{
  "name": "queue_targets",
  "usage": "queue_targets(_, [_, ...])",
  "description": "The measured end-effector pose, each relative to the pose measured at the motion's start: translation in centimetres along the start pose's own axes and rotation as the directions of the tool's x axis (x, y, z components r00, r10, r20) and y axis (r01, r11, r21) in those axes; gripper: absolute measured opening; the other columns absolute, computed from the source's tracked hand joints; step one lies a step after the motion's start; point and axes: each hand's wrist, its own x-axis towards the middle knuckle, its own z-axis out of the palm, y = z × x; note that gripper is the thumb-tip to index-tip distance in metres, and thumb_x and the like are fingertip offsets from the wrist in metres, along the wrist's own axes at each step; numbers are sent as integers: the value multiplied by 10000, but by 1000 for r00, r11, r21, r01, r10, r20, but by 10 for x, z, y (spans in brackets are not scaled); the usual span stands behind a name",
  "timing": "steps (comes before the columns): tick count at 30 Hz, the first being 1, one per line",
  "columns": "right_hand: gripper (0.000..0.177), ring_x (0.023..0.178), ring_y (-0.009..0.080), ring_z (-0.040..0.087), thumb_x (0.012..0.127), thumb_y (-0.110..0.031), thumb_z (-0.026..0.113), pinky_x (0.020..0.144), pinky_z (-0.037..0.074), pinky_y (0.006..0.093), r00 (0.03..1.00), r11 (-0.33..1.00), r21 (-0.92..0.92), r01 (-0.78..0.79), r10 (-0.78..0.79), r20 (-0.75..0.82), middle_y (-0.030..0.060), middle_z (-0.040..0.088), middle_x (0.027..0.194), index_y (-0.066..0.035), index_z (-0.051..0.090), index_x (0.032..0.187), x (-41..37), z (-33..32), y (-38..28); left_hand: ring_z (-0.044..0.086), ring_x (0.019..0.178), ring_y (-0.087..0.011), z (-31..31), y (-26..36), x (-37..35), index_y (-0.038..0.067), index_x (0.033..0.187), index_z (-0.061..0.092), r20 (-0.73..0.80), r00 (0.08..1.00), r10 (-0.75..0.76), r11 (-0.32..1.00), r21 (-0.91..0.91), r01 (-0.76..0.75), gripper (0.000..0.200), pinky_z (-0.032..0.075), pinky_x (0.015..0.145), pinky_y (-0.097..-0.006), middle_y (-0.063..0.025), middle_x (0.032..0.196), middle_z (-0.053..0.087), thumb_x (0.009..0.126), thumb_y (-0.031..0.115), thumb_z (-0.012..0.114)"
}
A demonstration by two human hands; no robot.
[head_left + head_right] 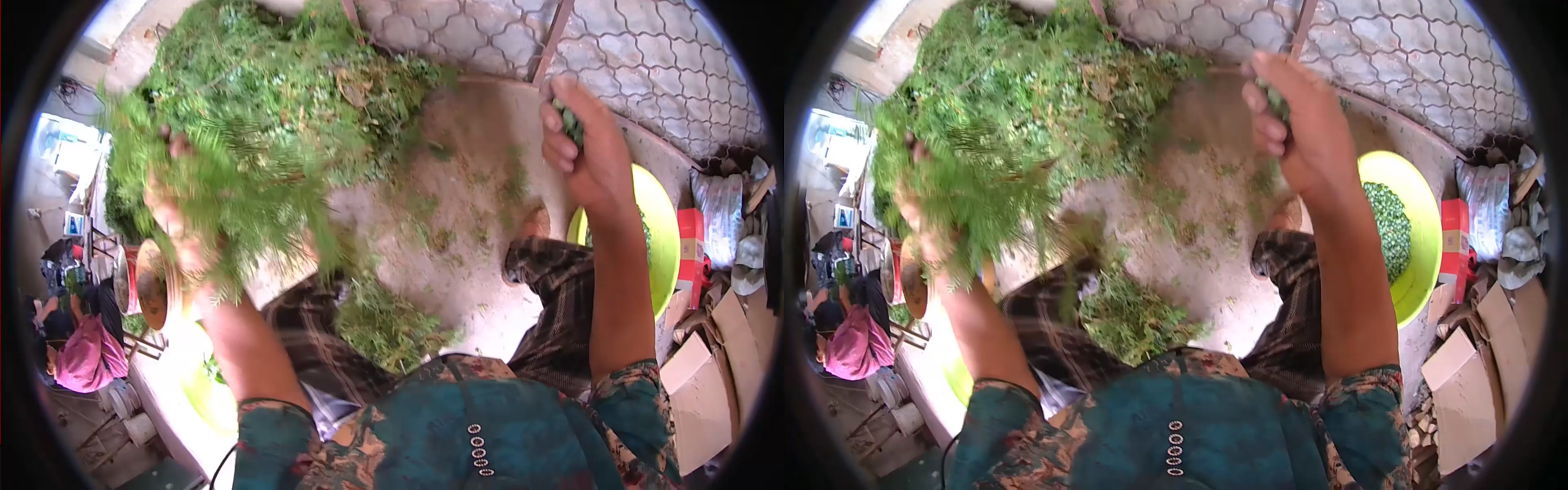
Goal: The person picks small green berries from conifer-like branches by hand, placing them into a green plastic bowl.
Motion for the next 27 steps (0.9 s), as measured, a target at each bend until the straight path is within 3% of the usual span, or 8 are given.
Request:
queue_targets(3, [193, 447, 30, 334, 863, -235, 558, 398, 246, 187, 999, 999, 7, 40, -40, 18, -13, 466, 657, -48, 520, 889, 2, -5, -2, 574, 746, -156, -21, 23, 9, 8, 1060, 575, -513, 856, 65, 889, 419, 184, 284, 488, 667, -276, -58, 903, 608, 859, 208, 559])
queue_targets(6, [167, 454, 32, 344, 868, -219, 553, 403, 253, 183, 1000, 1000, 13, 21, -22, 20, -16, 463, 664, -57, 517, 886, 0, -3, -4, 588, 691, -191, -41, 31, -19, -45, 950, 624, -483, 821, 303, 260, 871, 417, 325, 478, 648, -321, -117, 804, 643, 818, 252, 607])
queue_targets(7, [155, 452, 32, 343, 871, -210, 548, 399, 253, 183, 1000, 1000, 12, 21, -21, -6, -17, 462, 671, -60, 515, 887, -1, 1, -3, 585, 680, -201, -48, 31, -36, -63, 947, 616, -435, 828, 353, -64, 872, 486, 365, 477, 652, -340, -141, 771, 641, 800, 271, 621])
queue_targets(11, [146, 454, 32, 345, 885, -188, 532, 394, 266, 175, 989, 1000, -2, -7, 7, 146, -11, 460, 710, -46, 507, 910, 3, 5, -2, 619, 756, -373, -110, 3, -119, -23, 901, 608, -437, 882, 175, -484, 742, 464, 294, 472, 706, -455, -271, 796, 611, 766, 235, 567])
queue_targets(14, [171, 462, 37, 343, 887, -197, 534, 402, 265, 177, 985, 1000, -6, -23, 24, 173, -2, 462, 710, -31, 506, 920, 7, 10, -1, 595, 877, -403, -145, -29, -197, 22, 879, 621, -639, 768, -38, -730, 543, 416, 253, 478, 773, -460, -213, 906, 629, 773, 193, 468])
queue_targets(19, [176, 466, 34, 340, 880, -203, 536, 420, 259, 174, 986, 998, -64, 18, -8, 164, -10, 457, 693, -32, 509, 917, 6, 33, 4, 594, 1000, -281, -224, -77, -398, 46, 984, 643, -851, 278, -445, -855, 497, 151, 354, 473, 795, -396, -171, 1017, 628, 817, 293, 453])
queue_targets(20, [174, 469, 29, 340, 876, -206, 539, 427, 258, 172, 988, 995, -92, 43, -29, 151, -16, 453, 680, -38, 515, 910, 4, 38, 4, 555, 1070, -257, -263, -87, -486, 37, 1109, 582, -799, 300, -521, -820, 566, 85, 403, 430, 877, -384, -178, 1090, 597, 832, 297, 450])
queue_targets(27, [172, 454, 30, 345, 870, -219, 540, 402, 261, 192, 987, 960, -233, 154, -137, 88, -12, 494, 677, -47, 538, 881, -1, 33, 2, 568, 1023, -269, -242, -151, -305, 60, 1036, 612, -431, 789, -437, -804, 580, -128, 366, 448, 831, -374, -171, 1069, 601, 789, 311, 511])
